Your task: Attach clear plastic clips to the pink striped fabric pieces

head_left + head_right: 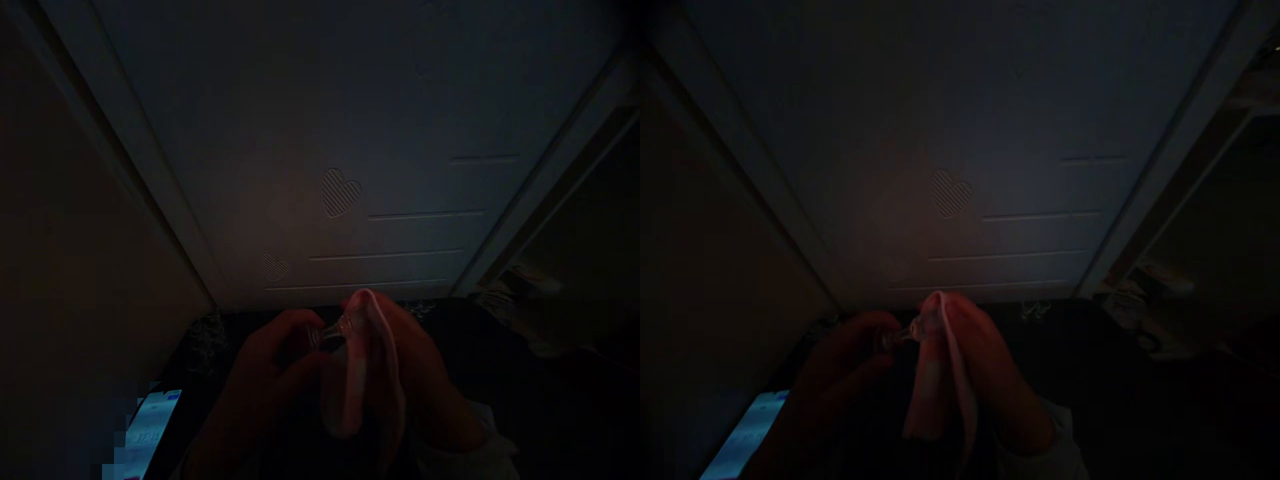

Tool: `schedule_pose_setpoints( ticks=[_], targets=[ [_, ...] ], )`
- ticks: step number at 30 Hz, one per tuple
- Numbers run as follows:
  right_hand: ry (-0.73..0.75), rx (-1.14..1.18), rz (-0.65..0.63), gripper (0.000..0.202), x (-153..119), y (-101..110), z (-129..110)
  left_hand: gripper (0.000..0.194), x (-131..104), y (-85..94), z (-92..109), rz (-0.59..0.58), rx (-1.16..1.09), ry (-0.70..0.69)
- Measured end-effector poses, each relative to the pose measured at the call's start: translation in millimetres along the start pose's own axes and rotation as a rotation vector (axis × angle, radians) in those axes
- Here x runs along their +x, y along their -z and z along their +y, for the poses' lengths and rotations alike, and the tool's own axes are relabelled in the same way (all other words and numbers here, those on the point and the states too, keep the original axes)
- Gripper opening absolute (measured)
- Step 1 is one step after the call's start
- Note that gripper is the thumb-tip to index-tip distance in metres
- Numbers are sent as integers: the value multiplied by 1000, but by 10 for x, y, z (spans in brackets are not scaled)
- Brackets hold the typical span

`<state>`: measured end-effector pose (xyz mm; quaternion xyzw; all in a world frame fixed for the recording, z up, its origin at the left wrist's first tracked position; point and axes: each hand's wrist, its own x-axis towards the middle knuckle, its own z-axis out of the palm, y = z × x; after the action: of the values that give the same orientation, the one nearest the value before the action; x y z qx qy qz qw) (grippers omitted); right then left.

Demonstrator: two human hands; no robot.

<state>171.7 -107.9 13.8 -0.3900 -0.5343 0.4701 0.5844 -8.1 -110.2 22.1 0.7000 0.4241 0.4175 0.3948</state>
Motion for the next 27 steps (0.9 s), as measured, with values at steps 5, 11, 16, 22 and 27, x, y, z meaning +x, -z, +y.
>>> schedule_pose_setpoints(
  ticks=[5,11,16,22,27],
  targets=[
    [-175,204,-166,9,-44,71,-57,16,-14,74,2,-23,-31,-6],
    [-220,78,-181,21,-4,108,-33,23,-6,144,-9,-23,0,53],
    [-243,3,-129,24,16,55,-18,24,22,145,-31,-22,46,60],
    [-171,-20,-46,21,27,42,-13,27,32,143,-28,-40,177,41],
    [-130,37,13,25,49,47,-8,18,84,28,35,-5,272,4]
  ],
)
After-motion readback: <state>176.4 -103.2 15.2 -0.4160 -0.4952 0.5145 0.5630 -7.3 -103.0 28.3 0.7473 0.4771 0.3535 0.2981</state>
